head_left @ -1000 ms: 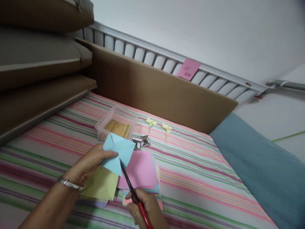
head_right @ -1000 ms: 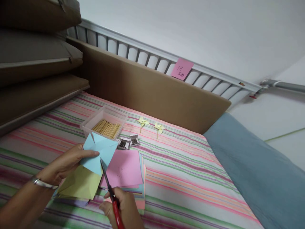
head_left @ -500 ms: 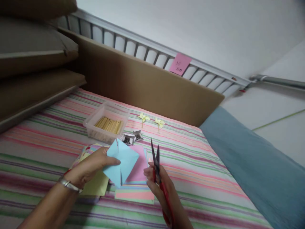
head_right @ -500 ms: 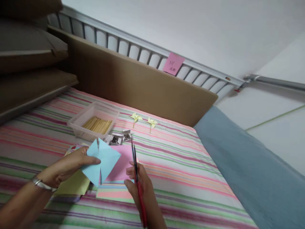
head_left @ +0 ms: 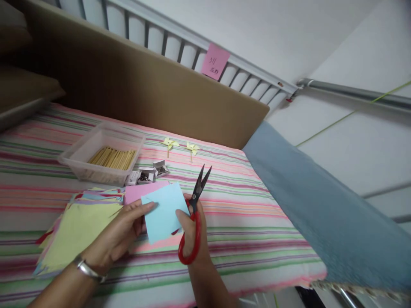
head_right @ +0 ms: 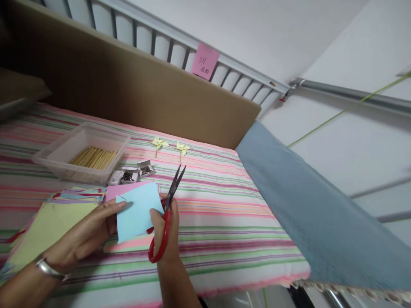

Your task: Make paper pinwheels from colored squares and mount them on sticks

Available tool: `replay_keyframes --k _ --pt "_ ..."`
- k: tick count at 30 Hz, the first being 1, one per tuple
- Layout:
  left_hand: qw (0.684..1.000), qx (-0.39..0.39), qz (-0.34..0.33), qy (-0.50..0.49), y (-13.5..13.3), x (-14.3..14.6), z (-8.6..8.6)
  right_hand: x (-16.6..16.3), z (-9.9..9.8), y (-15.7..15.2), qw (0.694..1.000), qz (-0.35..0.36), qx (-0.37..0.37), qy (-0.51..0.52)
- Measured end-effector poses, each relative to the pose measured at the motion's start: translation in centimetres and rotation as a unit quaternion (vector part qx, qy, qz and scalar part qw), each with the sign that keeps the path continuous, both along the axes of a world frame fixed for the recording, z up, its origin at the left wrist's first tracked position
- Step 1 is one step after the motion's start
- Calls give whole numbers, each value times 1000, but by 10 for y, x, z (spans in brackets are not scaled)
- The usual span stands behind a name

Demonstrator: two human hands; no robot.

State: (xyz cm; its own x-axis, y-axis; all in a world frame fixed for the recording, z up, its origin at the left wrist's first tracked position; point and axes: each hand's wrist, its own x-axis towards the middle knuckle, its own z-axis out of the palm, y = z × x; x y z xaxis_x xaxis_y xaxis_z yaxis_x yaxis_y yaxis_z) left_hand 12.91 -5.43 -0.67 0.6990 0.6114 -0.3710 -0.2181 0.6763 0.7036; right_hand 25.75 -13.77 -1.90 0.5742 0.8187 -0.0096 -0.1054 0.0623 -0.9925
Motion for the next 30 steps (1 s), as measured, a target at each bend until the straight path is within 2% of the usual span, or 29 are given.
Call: replay_keyframes --k 3,5,8,11,14,17,22,30 --pt "999 -37 30 1 -16 12 -1 -8 -2 3 999 -25 30 -4" --pt "998 -26 57 28 -19 16 -2 -13 -4 4 1000 -21 14 -14" --pt "992 41 118 37 -3 8 -6 -17 -5 4 1000 6 -11 -27" --pt "981 104 147 72 28 -14 -5 -18 -4 0 995 79 -46 -45" --pt "971 125 150 138 53 -41 2 -21 -5 -4 971 187 -121 -85" --pt "971 119 141 155 63 -60 9 -26 -8 -6 940 268 -177 -112" --pt "970 109 119 182 66 -73 15 -34 -12 -4 917 284 -240 -141" --pt "974 90 105 179 66 -83 19 -38 -18 -2 898 303 -276 -162"
